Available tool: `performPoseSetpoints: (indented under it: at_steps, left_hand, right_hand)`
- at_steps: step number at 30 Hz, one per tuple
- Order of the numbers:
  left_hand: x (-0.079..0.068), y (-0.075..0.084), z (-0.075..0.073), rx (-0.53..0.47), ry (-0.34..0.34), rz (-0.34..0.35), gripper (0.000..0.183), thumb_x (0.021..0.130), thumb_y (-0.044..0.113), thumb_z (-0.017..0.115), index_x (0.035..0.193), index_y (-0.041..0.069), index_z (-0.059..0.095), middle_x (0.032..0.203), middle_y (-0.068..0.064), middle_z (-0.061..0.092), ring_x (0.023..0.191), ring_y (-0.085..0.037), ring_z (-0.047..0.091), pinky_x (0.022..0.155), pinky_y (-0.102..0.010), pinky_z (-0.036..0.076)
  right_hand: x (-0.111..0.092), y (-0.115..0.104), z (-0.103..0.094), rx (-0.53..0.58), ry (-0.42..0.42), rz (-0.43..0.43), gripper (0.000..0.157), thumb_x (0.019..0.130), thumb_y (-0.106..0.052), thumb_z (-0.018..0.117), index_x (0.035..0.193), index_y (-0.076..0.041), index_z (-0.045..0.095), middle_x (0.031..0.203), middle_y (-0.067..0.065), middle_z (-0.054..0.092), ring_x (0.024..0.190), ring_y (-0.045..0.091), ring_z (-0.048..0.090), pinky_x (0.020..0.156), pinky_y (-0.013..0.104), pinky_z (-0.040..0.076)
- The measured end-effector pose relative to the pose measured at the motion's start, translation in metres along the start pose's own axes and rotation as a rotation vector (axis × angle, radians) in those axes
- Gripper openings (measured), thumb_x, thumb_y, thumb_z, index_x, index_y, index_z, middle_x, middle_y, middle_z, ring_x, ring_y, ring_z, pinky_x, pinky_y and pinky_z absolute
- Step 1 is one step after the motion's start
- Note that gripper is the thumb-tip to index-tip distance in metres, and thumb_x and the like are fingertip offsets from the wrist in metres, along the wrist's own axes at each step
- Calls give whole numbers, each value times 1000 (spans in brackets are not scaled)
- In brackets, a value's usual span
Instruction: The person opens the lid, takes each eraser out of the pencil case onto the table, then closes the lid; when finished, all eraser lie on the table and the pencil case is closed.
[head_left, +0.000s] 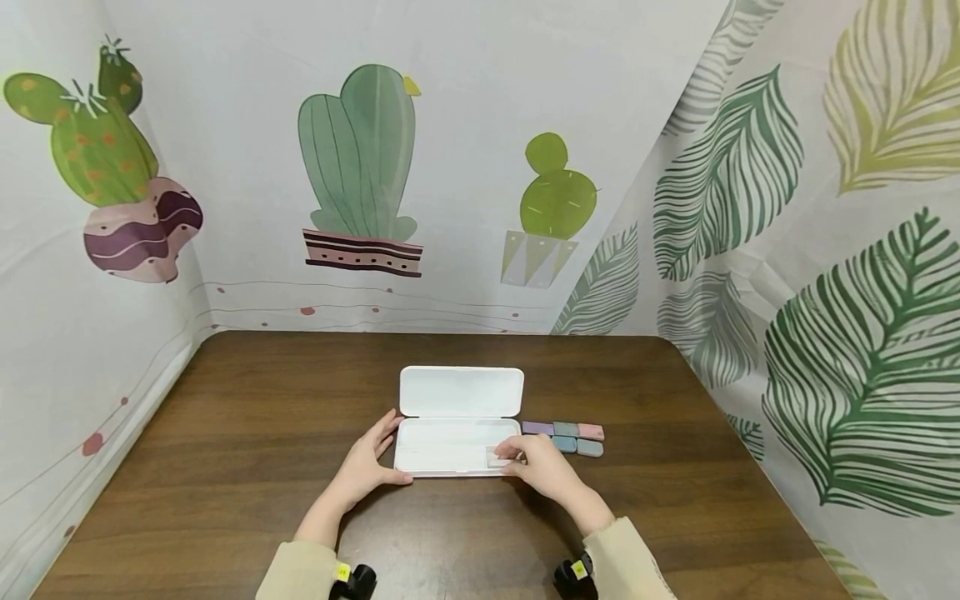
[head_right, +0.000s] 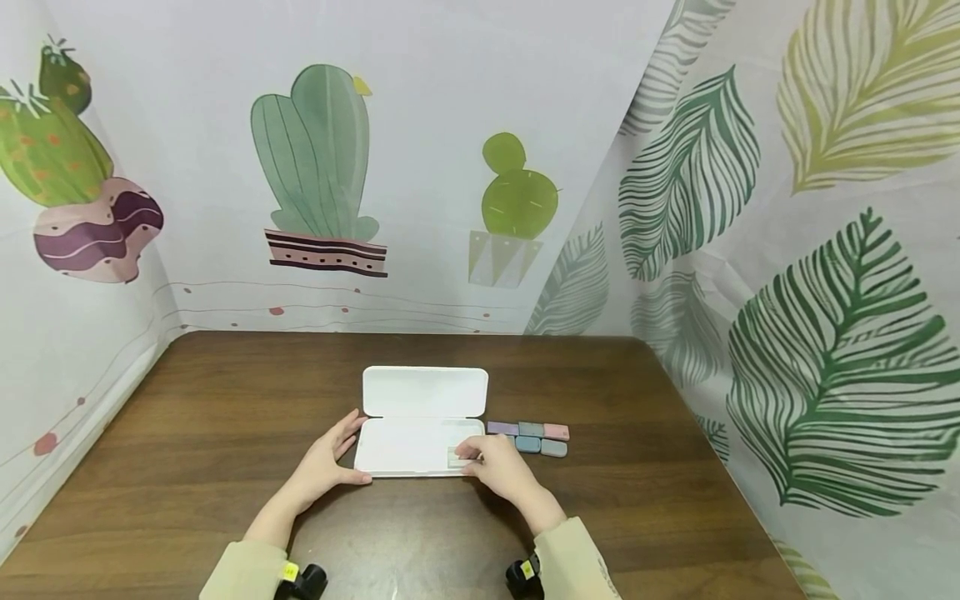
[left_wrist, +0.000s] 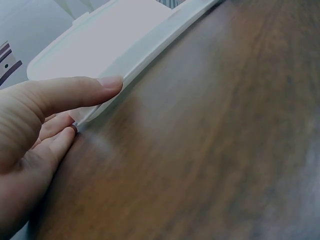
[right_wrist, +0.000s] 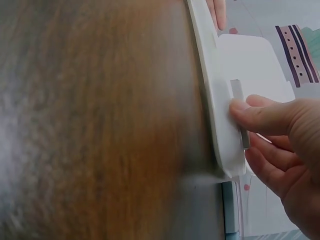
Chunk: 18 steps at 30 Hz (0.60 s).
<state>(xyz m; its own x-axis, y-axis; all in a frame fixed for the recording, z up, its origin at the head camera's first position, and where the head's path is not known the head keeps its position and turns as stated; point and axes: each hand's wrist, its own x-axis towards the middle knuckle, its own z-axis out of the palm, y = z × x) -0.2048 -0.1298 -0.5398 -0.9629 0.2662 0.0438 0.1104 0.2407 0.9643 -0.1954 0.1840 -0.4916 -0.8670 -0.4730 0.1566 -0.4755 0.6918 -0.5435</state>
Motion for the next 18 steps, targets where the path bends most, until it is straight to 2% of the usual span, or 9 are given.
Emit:
performPoseSetpoints:
  at_steps: [6, 10, 18]
  left_hand:
    - [0, 1, 0, 6, 1, 2, 116, 61, -1, 90, 153, -6, 19, 153, -27, 34, 142, -38, 35, 117, -40, 35]
    - [0, 1, 0, 9, 4, 1, 115, 61, -2, 90, 153, -6, 20, 153, -27, 35, 142, -38, 35, 117, -40, 35]
    - [0, 1, 1, 3, 8, 1, 115, 61, -4, 89, 152, -6, 20, 153, -27, 35, 143, -37, 35, 117, -40, 35]
  right_hand:
    - [-5, 6, -6, 20, 92, -33, 14, 82, -3, 75, 95, -9, 74, 86, 0, 74, 77, 8, 65, 66, 21, 57]
    - [-8, 12, -12, 59, 151, -31, 16, 81, -2, 75, 96, -6, 73, 87, 2, 74, 76, 10, 66, 67, 22, 59]
    - [-13, 22, -24, 98, 165, 20, 19, 82, -5, 75, 100, -5, 71, 92, 4, 74, 80, 13, 66, 72, 25, 60]
